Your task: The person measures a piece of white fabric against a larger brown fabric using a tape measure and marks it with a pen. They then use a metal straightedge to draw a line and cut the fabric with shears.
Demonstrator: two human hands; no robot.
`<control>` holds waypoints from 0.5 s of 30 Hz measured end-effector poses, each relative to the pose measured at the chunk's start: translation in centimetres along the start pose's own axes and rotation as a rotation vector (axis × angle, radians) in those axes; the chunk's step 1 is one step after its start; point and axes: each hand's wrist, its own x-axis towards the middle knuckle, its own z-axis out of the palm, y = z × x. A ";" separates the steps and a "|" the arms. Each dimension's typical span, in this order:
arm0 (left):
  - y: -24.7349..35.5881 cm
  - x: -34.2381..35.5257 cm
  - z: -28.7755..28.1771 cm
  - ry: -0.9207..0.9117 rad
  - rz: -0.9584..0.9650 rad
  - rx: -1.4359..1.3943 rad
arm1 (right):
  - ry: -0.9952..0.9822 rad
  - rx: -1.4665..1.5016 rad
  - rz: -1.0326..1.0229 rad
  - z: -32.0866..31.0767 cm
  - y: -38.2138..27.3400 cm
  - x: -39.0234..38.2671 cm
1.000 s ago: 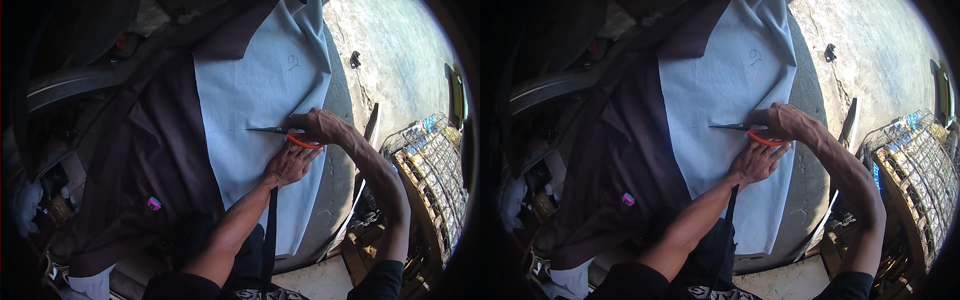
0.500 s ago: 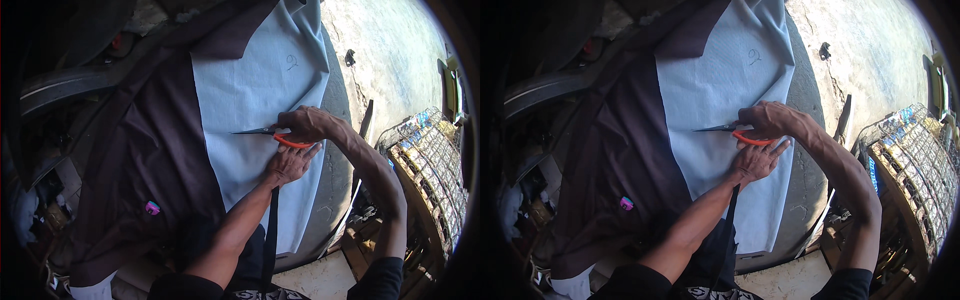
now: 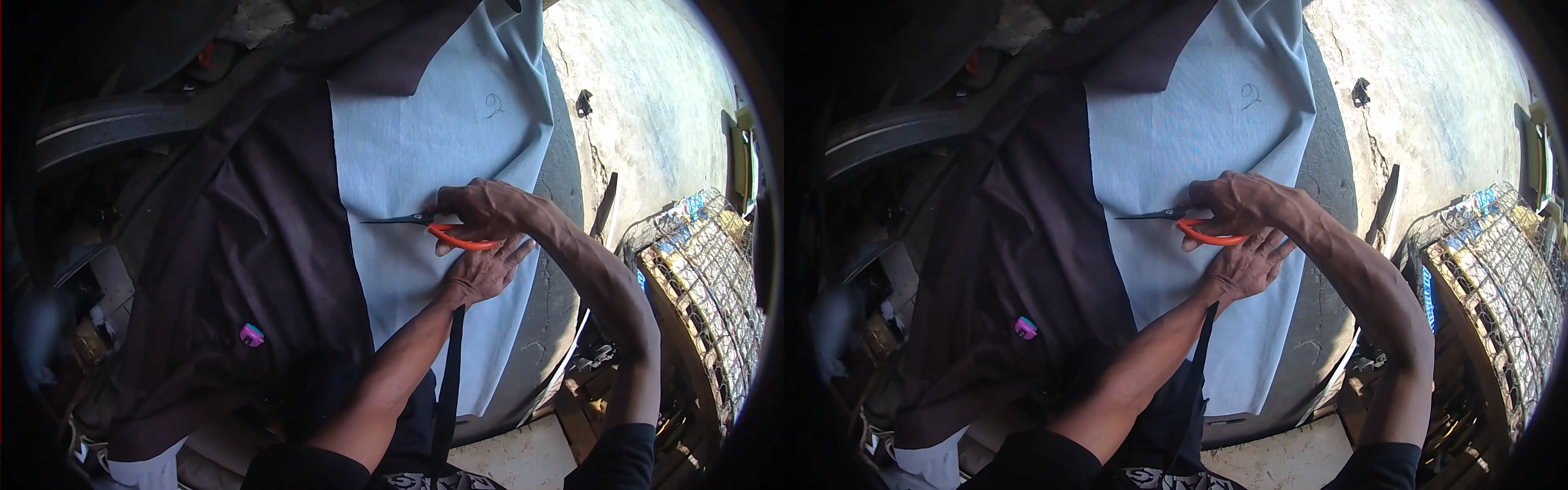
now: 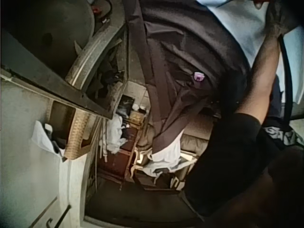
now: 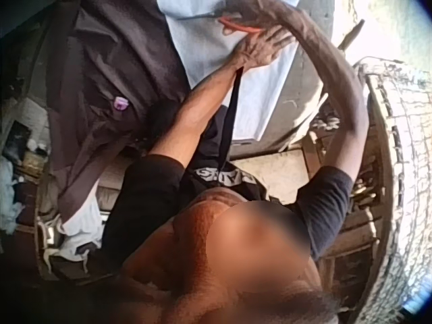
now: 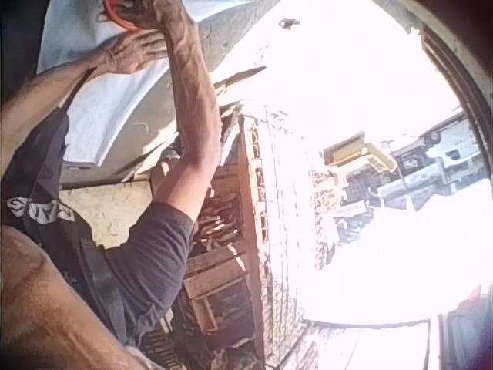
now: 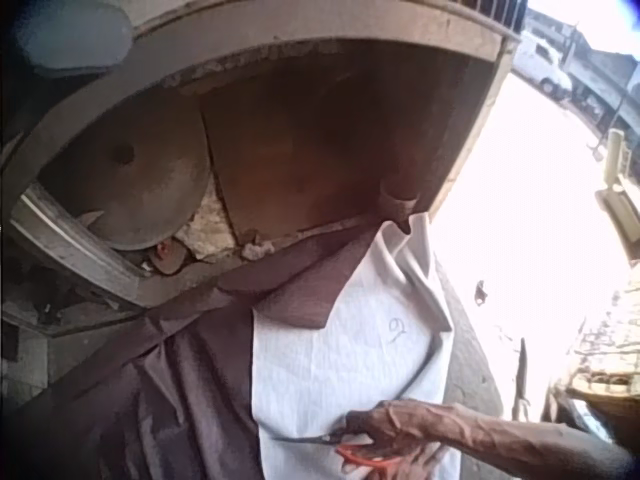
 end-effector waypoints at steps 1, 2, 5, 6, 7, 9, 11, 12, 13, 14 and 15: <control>0.1 0.1 0.0 0.008 0.015 0.022 | -0.045 -0.006 0.031 0.0 0.4 0.3; 0.1 0.3 -0.1 0.017 0.031 0.044 | -0.044 -0.007 0.034 0.1 0.7 0.5; 0.2 0.3 0.1 0.012 0.042 0.071 | -0.110 -0.066 0.047 0.5 1.2 1.2; 0.2 0.2 0.2 0.011 0.037 0.074 | -0.037 -0.039 -0.009 0.6 0.8 1.1; 0.1 0.2 0.3 0.014 0.035 0.059 | 0.037 -0.012 -0.065 0.7 0.3 1.0; 0.0 -0.1 0.3 0.015 0.028 0.047 | 0.052 0.013 -0.101 1.0 -1.0 1.7; -0.2 -0.1 -0.3 -0.040 0.039 0.123 | 0.077 0.038 -0.135 0.9 -0.9 2.2; -0.1 0.0 -0.4 -0.036 0.042 0.125 | 0.023 -0.025 -0.087 0.8 -0.6 2.4; 0.2 0.2 -0.5 -0.009 0.056 0.153 | -0.031 -0.087 -0.040 0.7 -0.3 2.6; 0.3 0.4 -0.6 0.019 0.070 0.181 | -0.028 -0.090 -0.038 0.7 0.1 2.6; 0.3 0.3 -0.5 0.017 0.064 0.182 | -0.040 -0.092 -0.043 0.8 0.2 2.9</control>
